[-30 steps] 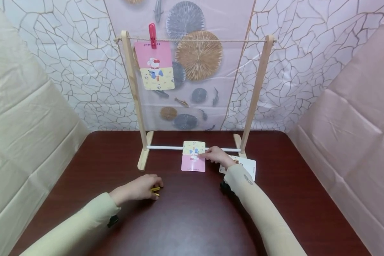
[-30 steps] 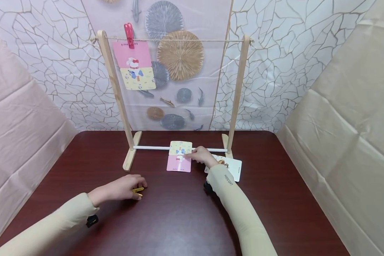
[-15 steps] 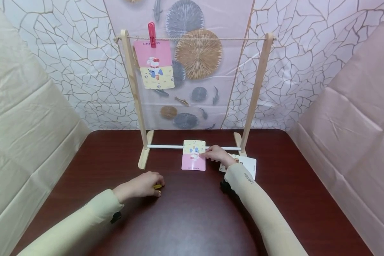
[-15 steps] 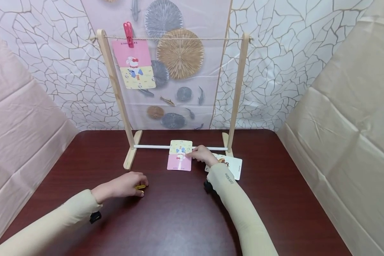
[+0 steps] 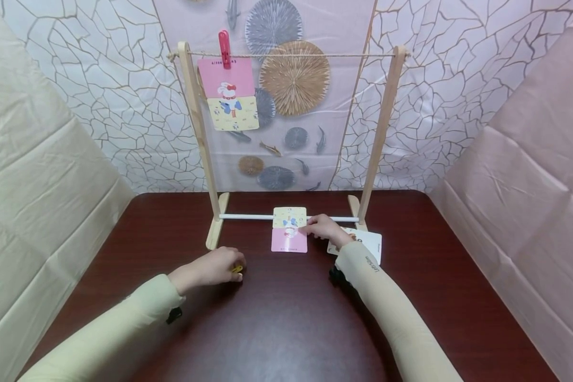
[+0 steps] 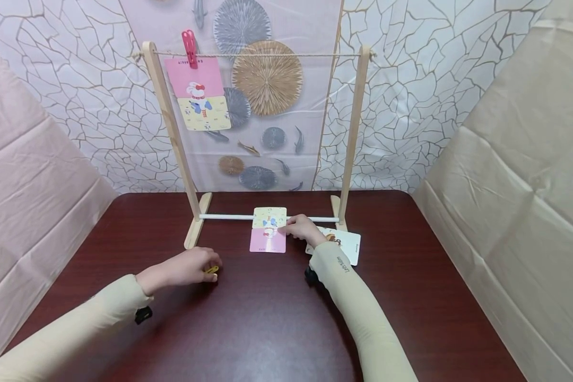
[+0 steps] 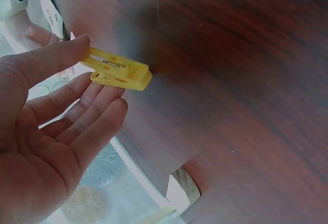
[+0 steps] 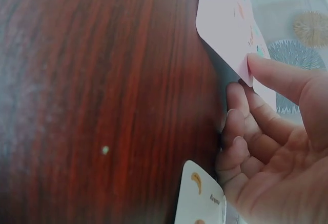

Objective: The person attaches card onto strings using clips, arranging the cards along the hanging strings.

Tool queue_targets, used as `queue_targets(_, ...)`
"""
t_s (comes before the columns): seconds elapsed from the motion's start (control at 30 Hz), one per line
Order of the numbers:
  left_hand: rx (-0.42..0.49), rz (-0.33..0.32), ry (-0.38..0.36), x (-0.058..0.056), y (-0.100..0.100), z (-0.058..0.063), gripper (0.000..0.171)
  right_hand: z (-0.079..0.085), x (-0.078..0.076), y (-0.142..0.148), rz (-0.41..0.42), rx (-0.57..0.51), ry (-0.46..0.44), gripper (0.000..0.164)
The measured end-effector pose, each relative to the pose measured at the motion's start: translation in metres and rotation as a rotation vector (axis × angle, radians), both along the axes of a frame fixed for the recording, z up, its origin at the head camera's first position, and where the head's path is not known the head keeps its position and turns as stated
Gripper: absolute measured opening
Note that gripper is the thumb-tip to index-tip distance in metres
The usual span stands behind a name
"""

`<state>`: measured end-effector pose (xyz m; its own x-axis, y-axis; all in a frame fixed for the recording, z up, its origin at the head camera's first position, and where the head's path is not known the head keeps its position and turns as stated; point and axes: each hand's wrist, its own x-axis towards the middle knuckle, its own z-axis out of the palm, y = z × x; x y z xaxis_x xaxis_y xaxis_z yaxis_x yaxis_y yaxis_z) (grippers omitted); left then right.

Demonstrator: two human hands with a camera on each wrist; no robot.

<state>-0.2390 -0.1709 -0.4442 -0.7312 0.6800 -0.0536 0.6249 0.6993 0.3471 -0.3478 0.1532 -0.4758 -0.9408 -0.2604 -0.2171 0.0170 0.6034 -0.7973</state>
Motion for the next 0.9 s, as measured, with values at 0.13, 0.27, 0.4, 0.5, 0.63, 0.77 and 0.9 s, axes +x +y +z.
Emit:
queue_targets(0.13, 0.009, 0.015, -0.01, -0.001, 0.002, 0.005, 0.02, 0.001, 0.003, 0.002, -0.026, -0.031, 0.011, 0.022)
queue_targets(0.27, 0.01, 0.025, -0.015, -0.002, 0.003, 0.01, 0.022, -0.001, 0.004, 0.002, -0.06, -0.055, 0.016, 0.025)
queue_targets(0.4, 0.009, 0.033, -0.009, -0.005, 0.002, 0.016, 0.024, -0.001, 0.004, 0.001, -0.075, -0.075, 0.033, 0.025)
queue_targets(0.5, 0.011, 0.034, -0.003, -0.01, 0.001, 0.022, 0.027, 0.0, 0.003, 0.001, -0.062, -0.095, 0.053, 0.023)
queue_targets(0.63, 0.021, 0.027, -0.008, -0.017, 0.0, 0.031, 0.029, 0.002, 0.001, 0.002, -0.05, -0.122, 0.079, 0.023)
queue_targets(0.77, 0.044, 0.035, -0.022, -0.021, 0.0, 0.04, 0.03, 0.004, 0.002, 0.002, -0.068, -0.15, 0.097, 0.024)
queue_targets(0.9, 0.07, 0.045, -0.003, -0.024, 0.001, 0.048, 0.027, 0.008, 0.002, 0.002, -0.081, -0.174, 0.127, 0.025)
